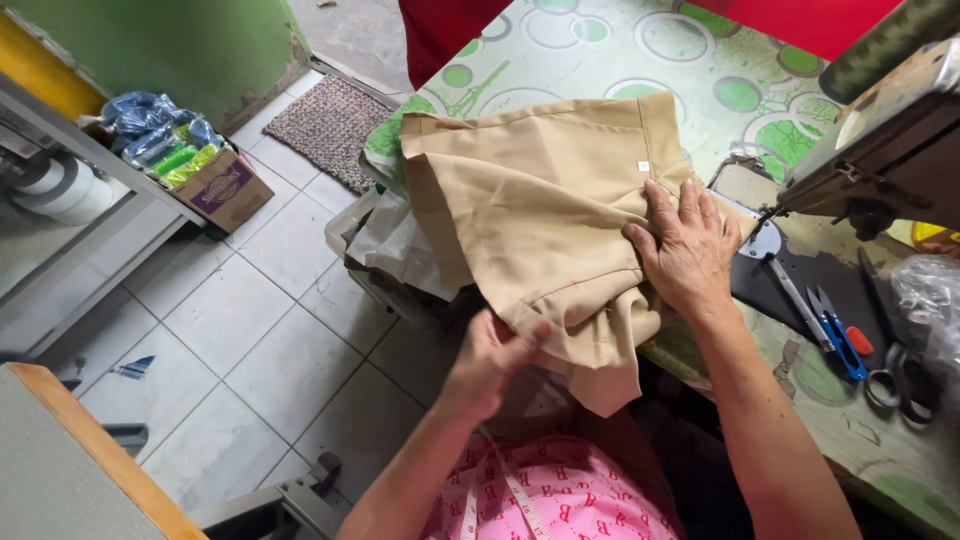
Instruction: The person handles a beige fabric garment, folding and aligning the edges. They then use a pair of scissors to trim the fabric along the seam line, cutting away excess material.
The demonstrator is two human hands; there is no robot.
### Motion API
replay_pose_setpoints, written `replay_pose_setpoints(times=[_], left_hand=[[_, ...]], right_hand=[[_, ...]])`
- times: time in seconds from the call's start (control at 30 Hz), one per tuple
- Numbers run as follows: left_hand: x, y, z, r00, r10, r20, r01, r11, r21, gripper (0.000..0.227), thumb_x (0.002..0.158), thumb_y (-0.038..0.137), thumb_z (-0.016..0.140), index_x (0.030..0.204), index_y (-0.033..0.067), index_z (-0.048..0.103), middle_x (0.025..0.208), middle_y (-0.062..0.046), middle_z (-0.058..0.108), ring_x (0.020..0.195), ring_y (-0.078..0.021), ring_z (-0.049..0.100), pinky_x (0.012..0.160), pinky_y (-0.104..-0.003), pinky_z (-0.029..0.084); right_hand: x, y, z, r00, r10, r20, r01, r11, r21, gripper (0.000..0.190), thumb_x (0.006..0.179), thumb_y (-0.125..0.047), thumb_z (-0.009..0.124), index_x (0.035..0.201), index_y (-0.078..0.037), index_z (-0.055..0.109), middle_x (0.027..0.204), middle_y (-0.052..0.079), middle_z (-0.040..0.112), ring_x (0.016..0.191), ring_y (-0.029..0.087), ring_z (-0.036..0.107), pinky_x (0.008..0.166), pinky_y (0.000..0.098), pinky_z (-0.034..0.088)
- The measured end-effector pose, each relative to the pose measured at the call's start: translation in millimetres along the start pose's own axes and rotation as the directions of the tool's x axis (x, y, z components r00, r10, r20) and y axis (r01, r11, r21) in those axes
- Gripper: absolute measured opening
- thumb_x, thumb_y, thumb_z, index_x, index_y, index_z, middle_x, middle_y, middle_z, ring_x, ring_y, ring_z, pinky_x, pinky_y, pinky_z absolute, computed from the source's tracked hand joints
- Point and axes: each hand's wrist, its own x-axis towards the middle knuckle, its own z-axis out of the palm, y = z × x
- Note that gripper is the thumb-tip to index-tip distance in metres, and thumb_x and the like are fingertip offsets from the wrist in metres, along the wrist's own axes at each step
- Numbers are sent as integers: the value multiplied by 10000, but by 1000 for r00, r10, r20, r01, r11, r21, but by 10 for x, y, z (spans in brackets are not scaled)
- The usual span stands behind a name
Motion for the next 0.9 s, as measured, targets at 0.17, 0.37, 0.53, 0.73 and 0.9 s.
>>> replay_pose_setpoints(times=[0.17, 0.37, 0.53, 0.73, 0.9], left_hand=[[-120, -337, 10, 995, 98, -15, -89, 950, 300, 226, 860, 122, 850, 857, -70, 730, 699, -124, 706, 621, -127, 639, 537, -281, 578], [-158, -89, 35, 967, 233, -104, -180, 912, 369, 234, 911, 104, 785, 746, -43, 708, 600, -43, 601, 602, -96, 514, 559, -279, 508], [-40, -214, -55, 929, 318, -190, -274, 935, 224, 128, 941, 69, 754, 972, -54, 739, 818, -72, 709, 828, -94, 573, 796, -311, 587], [-9, 82, 253, 884, 422, -203, -401, 906, 135, 102, 987, 62, 689, 1026, -26, 723, 882, -77, 737, 846, -101, 635, 770, -310, 602], [-71, 149, 304, 916, 391, -86, -370, 909, 190, 316, 893, 72, 801, 1166, -20, 671, 972, -134, 763, 900, -120, 661, 801, -339, 639]], right_hand=[[21, 46, 46, 998, -6, -64, 5, 1000, -15, 628, 1001, -657, 514, 1571, -401, 444, 1582, 208, 468, 1460, 450, 403, 1132, 681, 231], [-7, 65, 123, 988, -37, -150, 37, 999, -7, 572, 1024, -643, 526, 1522, -363, 521, 1512, 220, 528, 1425, 432, 453, 1098, 668, 259], [-26, -20, 67, 935, -154, -319, 174, 984, 32, 523, 1045, -496, 627, 1484, -216, 579, 1498, 230, 547, 1378, 422, 501, 1087, 658, 270], [-16, -103, 19, 862, -292, -414, 366, 924, 112, 307, 1090, -432, 619, 1338, -263, 685, 1454, 108, 622, 1365, 302, 560, 1112, 487, 326], [13, -3, 191, 876, -277, -394, 312, 950, 26, 266, 1019, -399, 701, 1257, -280, 697, 1391, 53, 655, 1355, 244, 563, 1092, 479, 333]])
